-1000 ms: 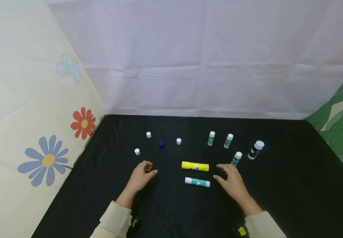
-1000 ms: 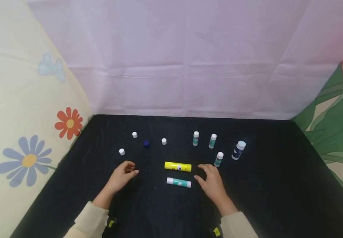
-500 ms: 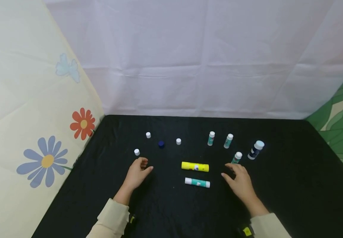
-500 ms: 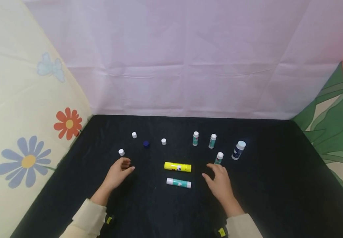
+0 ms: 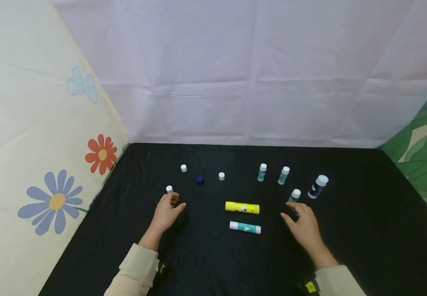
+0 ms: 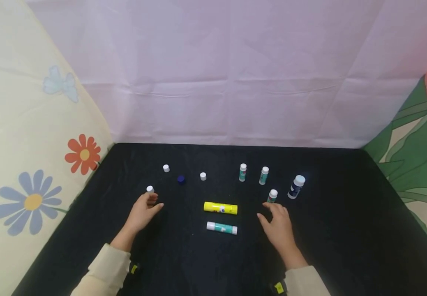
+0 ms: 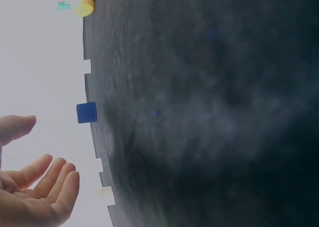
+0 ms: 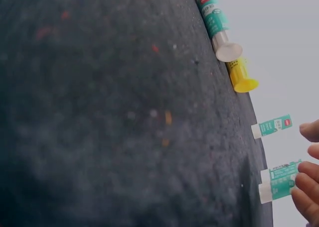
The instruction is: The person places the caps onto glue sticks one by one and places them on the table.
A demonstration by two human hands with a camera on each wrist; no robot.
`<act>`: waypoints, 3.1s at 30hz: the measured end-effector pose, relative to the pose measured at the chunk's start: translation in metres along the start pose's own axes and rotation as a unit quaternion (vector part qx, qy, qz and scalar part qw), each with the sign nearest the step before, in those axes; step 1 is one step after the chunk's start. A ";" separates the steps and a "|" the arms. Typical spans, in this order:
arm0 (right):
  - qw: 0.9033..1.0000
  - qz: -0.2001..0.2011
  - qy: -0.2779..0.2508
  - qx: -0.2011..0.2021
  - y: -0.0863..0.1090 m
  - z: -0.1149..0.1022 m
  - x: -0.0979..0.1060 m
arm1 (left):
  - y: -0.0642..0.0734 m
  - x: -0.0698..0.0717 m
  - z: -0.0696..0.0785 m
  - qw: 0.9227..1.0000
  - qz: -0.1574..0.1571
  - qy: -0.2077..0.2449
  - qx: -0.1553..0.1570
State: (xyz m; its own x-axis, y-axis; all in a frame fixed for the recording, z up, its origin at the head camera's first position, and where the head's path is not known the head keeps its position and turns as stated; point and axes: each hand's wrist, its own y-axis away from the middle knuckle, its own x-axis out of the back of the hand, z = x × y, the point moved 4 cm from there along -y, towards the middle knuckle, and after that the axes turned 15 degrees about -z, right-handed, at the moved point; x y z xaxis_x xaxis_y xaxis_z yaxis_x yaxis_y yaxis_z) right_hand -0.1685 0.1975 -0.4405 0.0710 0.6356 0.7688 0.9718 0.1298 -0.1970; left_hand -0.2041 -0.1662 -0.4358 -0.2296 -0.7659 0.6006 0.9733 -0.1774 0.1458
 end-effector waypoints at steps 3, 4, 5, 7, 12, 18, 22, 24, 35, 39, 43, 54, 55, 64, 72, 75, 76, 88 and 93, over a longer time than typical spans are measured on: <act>1.000 0.004 0.003 0.004 0.000 0.001 0.001 | -0.001 0.003 0.000 1.000 0.005 -0.003 -0.004; 1.000 0.007 0.004 0.006 0.000 0.000 0.002 | -0.001 0.004 -0.001 1.000 0.007 -0.004 -0.004; 1.000 0.010 0.006 0.009 0.000 0.000 0.002 | -0.002 0.005 -0.001 1.000 0.007 -0.005 -0.002; 1.000 0.016 0.007 0.013 0.000 0.001 0.003 | -0.002 0.006 -0.001 1.000 0.009 -0.006 0.000; 1.000 0.022 0.007 0.012 0.000 0.005 0.005 | -0.004 0.008 -0.003 1.000 0.018 -0.009 0.004; 1.000 0.027 0.008 0.005 -0.001 0.009 0.008 | -0.006 0.012 -0.007 0.999 0.030 -0.002 0.011; 0.999 0.033 0.008 0.005 -0.002 0.009 0.009 | -0.008 0.015 -0.010 0.999 0.033 -0.002 0.009; 0.999 0.031 0.009 0.003 -0.001 0.010 0.010 | -0.009 0.016 -0.012 0.999 0.037 -0.003 0.008; 0.999 0.038 0.009 0.001 -0.004 0.013 0.013 | -0.015 0.022 -0.019 0.999 0.041 -0.001 0.028; 0.999 0.038 0.008 -0.003 -0.004 0.014 0.013 | -0.017 0.023 -0.020 0.999 0.039 0.004 0.034; 0.999 0.039 0.007 -0.006 -0.005 0.015 0.014 | -0.020 0.025 -0.018 0.999 0.046 -0.001 0.029; 0.999 0.035 0.011 -0.017 -0.006 0.020 0.012 | -0.026 0.029 -0.022 0.997 0.060 -0.015 0.036; 0.999 0.036 0.012 -0.018 -0.006 0.020 0.012 | -0.026 0.029 -0.022 0.997 0.060 -0.014 0.038; 0.999 0.034 0.010 -0.029 -0.007 0.021 0.012 | -0.033 0.030 -0.026 0.997 0.053 -0.015 0.048; 0.998 0.033 0.007 -0.045 -0.007 0.022 0.014 | -0.039 0.031 -0.028 0.997 0.047 -0.022 0.049; 0.998 0.023 0.008 -0.055 -0.008 0.024 0.013 | -0.040 0.031 -0.029 0.997 0.042 -0.017 0.059; 0.998 0.019 0.008 -0.058 -0.008 0.024 0.012 | -0.040 0.031 -0.029 0.997 0.041 -0.015 0.062; 0.998 0.005 0.015 -0.065 -0.012 0.027 0.012 | -0.043 0.030 -0.034 0.997 0.027 -0.012 0.078; 0.997 -0.007 0.005 -0.074 -0.014 0.028 0.011 | -0.044 0.030 -0.037 0.996 0.013 -0.010 0.087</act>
State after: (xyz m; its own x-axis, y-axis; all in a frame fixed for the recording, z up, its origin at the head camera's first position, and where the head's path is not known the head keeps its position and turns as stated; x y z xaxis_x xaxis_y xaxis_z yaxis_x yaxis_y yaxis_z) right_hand -0.1879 0.2234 -0.4461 0.0592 0.6276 0.7763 0.9952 0.0239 -0.0951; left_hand -0.2538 -0.2041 -0.4529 -0.2053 -0.7558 0.6217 0.9639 -0.0462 0.2622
